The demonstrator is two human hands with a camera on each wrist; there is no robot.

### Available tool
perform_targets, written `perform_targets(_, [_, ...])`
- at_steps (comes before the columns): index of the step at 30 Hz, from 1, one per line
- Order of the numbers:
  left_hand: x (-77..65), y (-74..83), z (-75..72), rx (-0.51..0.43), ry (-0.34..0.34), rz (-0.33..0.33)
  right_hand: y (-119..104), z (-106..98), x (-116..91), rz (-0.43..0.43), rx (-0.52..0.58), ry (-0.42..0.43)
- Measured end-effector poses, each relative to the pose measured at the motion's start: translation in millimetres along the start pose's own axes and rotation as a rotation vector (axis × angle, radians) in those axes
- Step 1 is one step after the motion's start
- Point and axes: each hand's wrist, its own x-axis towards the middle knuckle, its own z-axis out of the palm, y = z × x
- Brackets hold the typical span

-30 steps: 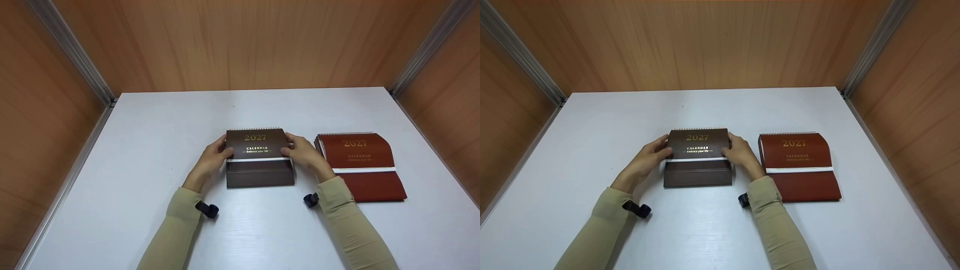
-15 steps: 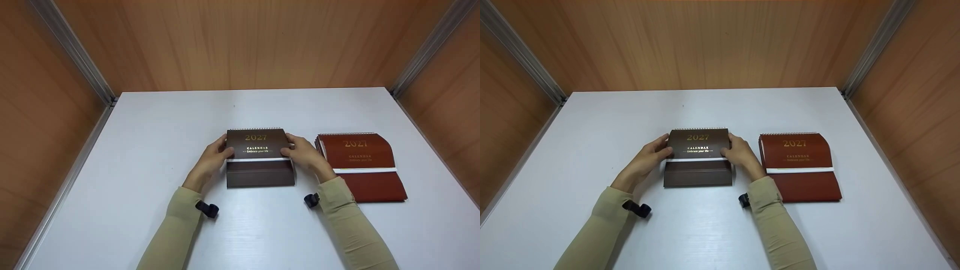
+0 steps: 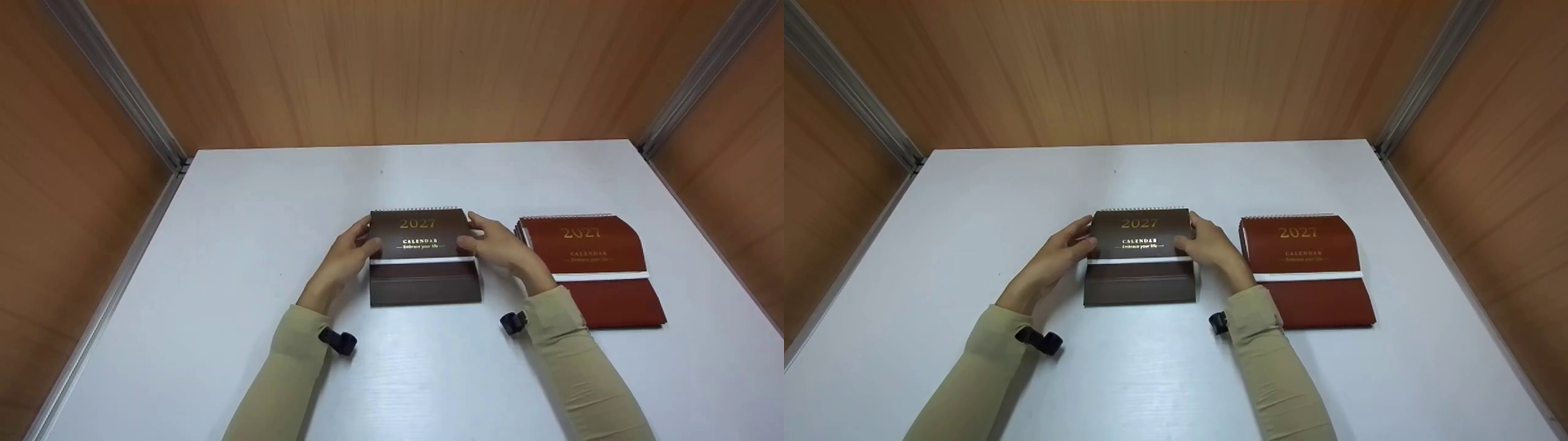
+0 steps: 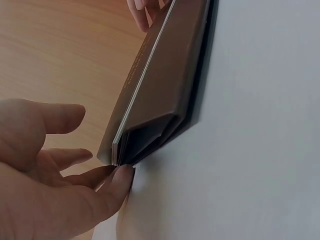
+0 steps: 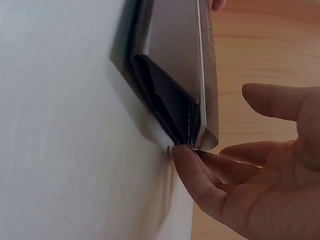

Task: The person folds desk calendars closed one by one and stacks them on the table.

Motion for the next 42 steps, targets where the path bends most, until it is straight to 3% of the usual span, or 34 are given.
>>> perform_targets(4, [-3.6, 2.9, -4.7, 0.017, 0.003, 0.011, -4.5, -7.1, -5.9, -0.007, 0.01, 0.0])
perform_targets(8, [-6.3, 6.1, -11.1, 0.078, 0.012, 0.039, -13.3, -12.9, -9.6, -0.035, -0.054, 0.026])
perform_targets(18, [-4.9, 19.7, -18.4, 0.441, 0.044, 0.141, -41.7, -18.3, -2.5, -0.125, -0.348, 0.051])
perform_targets(26, [1.2, 31.1, -16.1, 0.66, 0.081, 0.218, -57.2, -1.6, 8.0, -0.1, -0.532, 0.092])
perform_targets(32, [7.2, 33.4, -9.4, 0.77, 0.078, 0.248, -50.1, 16.0, 19.3, -0.111, -0.61, 0.091])
perform_targets(42, [14.7, 23.0, 16.5, 0.923, -0.013, 0.186, -36.9, 34.6, 31.7, -0.104, -0.66, 0.095])
